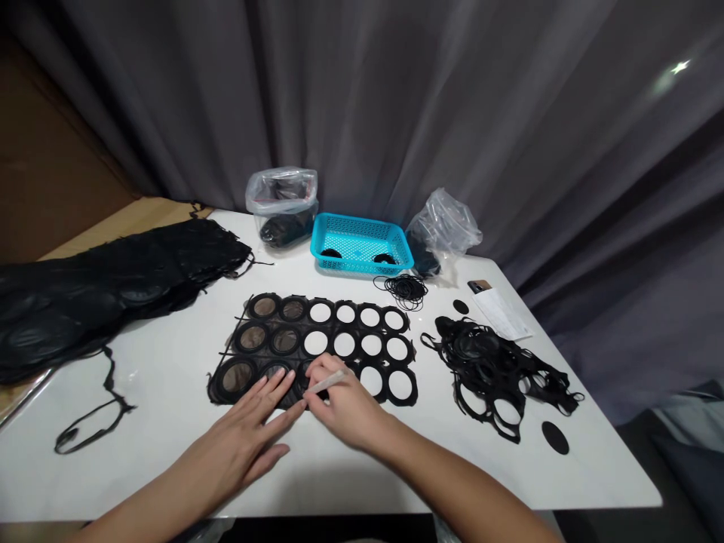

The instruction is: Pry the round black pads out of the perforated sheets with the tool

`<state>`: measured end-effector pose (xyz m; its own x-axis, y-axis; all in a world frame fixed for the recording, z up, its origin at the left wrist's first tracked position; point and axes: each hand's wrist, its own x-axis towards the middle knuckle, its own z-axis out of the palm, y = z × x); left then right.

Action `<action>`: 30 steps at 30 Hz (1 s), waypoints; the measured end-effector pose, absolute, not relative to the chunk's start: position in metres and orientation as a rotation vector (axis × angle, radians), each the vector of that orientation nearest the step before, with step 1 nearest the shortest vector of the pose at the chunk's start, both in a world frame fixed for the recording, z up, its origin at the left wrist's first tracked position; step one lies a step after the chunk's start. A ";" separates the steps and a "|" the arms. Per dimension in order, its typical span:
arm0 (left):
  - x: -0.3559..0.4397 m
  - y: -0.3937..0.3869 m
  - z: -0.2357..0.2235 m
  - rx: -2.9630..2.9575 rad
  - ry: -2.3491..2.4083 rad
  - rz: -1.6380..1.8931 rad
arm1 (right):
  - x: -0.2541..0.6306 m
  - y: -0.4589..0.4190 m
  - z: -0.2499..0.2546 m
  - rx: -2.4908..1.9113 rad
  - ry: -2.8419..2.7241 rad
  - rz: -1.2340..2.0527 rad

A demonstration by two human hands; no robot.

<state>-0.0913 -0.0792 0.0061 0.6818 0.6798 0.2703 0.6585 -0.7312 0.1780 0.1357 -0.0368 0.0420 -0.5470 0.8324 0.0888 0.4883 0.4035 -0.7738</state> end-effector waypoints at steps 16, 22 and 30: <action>-0.103 -0.089 0.007 2.836 1.247 0.498 | 0.136 0.014 0.060 -1.206 -2.031 0.927; -0.122 -0.104 0.007 2.872 1.379 0.497 | 0.098 -0.008 0.043 -0.988 -2.186 1.156; -0.124 -0.108 0.006 2.844 1.381 0.466 | 0.095 -0.012 0.040 -0.977 -2.200 1.205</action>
<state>-0.1237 -0.1083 0.0056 0.5842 0.7607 0.2830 0.7765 -0.6253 0.0779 0.0951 -0.0117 0.0401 -0.6499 0.7586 0.0465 0.3692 0.3686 -0.8531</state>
